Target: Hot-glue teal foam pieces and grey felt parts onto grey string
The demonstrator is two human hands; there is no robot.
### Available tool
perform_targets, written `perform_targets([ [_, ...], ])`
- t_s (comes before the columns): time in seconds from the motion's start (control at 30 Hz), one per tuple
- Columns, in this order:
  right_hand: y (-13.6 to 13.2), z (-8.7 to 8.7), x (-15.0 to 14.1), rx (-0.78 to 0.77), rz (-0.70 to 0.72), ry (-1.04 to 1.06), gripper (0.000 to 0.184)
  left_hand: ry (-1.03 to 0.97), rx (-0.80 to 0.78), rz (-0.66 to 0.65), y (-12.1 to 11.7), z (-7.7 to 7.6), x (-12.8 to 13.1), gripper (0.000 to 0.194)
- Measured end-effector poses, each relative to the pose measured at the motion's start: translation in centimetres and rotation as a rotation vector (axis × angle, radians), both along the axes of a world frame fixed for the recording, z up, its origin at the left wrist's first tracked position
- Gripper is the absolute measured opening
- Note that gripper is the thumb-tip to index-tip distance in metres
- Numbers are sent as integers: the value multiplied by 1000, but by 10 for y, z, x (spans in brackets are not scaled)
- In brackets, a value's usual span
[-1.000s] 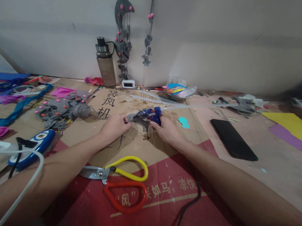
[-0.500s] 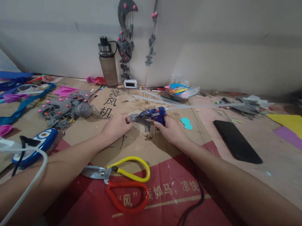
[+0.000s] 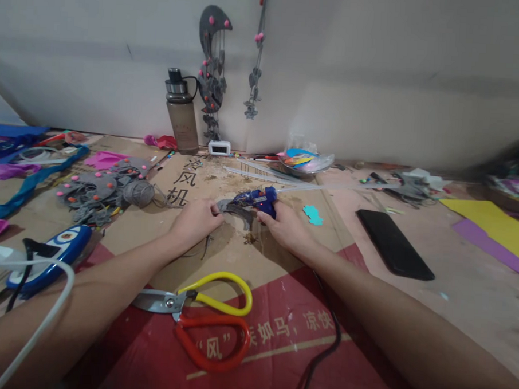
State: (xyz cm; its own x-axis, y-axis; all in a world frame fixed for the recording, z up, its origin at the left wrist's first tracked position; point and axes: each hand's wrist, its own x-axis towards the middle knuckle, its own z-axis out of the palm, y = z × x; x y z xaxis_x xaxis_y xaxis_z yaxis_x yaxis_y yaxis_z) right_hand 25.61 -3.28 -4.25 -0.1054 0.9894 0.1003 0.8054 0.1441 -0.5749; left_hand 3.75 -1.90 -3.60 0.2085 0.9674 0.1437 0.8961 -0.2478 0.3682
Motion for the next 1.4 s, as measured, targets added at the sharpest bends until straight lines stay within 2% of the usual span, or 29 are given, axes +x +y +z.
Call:
perform_targets([
  [0.17, 2, 0, 0, -27, 40, 122, 17, 4, 9, -10, 1, -2, -1, 16],
  [0.23, 4, 2, 2, -18, -6, 145, 20, -9, 18, -28, 1, -1, -1, 16],
  [0.37, 13, 1, 9, 19, -152, 67, 31, -69, -23, -32, -4, 6, -1, 19],
  [0.47, 20, 0, 15, 18, -179, -32, 37, -111, -24, -8, -5, 16, -4, 22],
  [0.63, 24, 2, 18, -23, -236, -283, 42, -178, 88, 79, -2, 32, -13, 22],
  [0.8, 25, 1, 19, -35, -236, -339, 49, -285, 137, 119, -4, 45, -19, 22],
  [0.97, 21, 1, 19, 15, -221, -388, 53, -344, 316, 86, -1, 54, -31, 18],
  [1.13, 11, 15, 21, 77, -163, -479, 60, -451, 456, 153, -5, 65, -35, 22],
  [1.2, 6, 25, 21, 131, -177, -534, 59, -556, 376, 134, -11, 65, -28, 26],
  [1.27, 1, 36, 19, 232, -182, -517, 50, -713, 170, 57, -17, 61, -18, 28],
  [1.33, -4, 44, 12, 326, -97, -340, 38, -950, -118, -46, -23, 55, -7, 28],
  [1.4, -11, 46, 2, 317, 87, -21, 29, -1120, -358, -77, -28, 48, 2, 27],
])
